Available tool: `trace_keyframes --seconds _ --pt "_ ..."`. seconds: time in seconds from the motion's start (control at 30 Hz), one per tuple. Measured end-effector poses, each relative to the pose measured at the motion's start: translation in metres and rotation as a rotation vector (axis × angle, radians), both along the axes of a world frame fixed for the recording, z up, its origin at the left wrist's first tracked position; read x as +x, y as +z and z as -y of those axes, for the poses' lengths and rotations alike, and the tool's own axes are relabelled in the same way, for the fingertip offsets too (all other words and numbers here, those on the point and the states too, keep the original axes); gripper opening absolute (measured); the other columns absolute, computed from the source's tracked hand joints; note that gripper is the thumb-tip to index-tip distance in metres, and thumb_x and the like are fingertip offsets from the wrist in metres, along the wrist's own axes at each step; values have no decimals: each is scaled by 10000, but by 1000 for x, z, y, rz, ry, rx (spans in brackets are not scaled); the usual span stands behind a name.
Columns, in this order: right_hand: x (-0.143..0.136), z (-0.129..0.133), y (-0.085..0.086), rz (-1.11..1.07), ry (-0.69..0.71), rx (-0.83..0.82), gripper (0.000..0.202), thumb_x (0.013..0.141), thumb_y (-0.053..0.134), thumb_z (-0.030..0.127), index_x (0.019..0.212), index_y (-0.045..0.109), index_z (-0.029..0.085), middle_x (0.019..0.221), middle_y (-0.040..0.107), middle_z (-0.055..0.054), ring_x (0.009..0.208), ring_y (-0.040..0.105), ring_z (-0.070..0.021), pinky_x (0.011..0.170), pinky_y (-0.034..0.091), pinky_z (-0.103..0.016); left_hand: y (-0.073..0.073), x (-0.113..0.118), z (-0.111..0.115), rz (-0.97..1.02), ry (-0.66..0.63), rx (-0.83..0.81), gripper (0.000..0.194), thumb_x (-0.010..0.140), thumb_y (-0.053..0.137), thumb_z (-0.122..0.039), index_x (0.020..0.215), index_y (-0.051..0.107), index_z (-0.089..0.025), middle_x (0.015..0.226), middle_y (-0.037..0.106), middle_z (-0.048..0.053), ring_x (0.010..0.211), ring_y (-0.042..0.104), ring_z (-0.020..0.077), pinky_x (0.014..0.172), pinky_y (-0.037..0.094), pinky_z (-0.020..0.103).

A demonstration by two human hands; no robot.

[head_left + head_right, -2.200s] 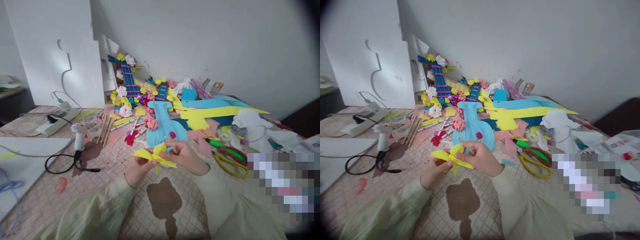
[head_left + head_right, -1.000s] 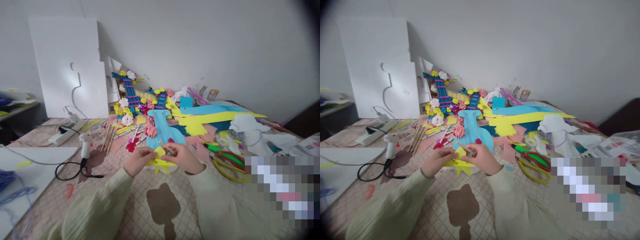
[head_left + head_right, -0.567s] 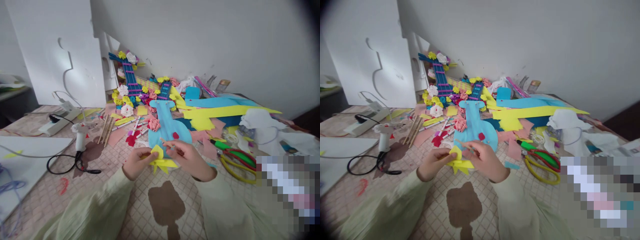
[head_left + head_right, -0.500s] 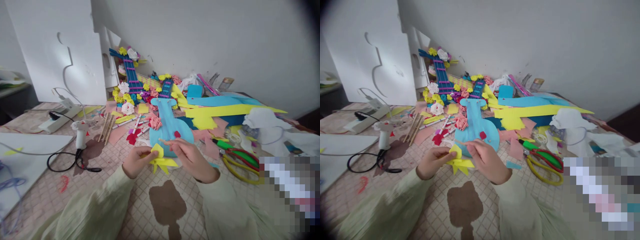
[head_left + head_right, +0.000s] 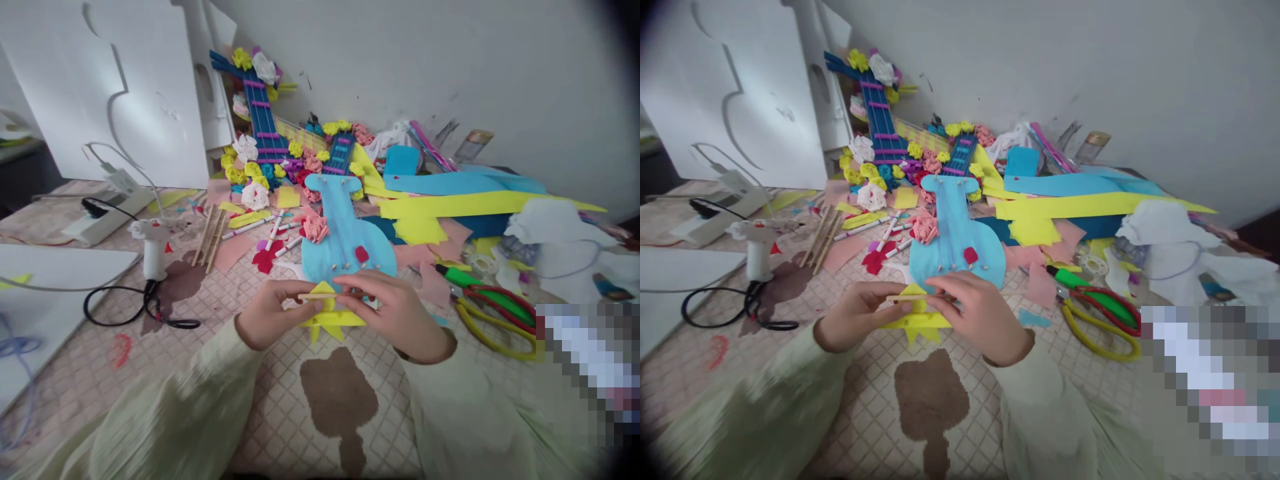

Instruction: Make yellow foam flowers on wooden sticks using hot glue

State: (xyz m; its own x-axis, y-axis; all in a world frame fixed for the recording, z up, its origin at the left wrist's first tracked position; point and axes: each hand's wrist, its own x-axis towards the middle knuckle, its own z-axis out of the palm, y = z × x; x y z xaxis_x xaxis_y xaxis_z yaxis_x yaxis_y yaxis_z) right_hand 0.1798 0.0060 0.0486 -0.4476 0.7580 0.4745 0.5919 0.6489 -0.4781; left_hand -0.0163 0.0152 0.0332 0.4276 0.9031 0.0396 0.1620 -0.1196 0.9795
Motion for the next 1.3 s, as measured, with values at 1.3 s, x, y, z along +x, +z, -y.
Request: trace_keyframes --seconds 1.3 --pt "-13 11 -3 -16 0 91 195 845 447 167 913 630 176 855 618 -45 761 576 -119 695 482 -246 0 6 8 -29 82 77 162 714 606 -254 817 704 -175 770 713 39 688 636 171 624 514 243"
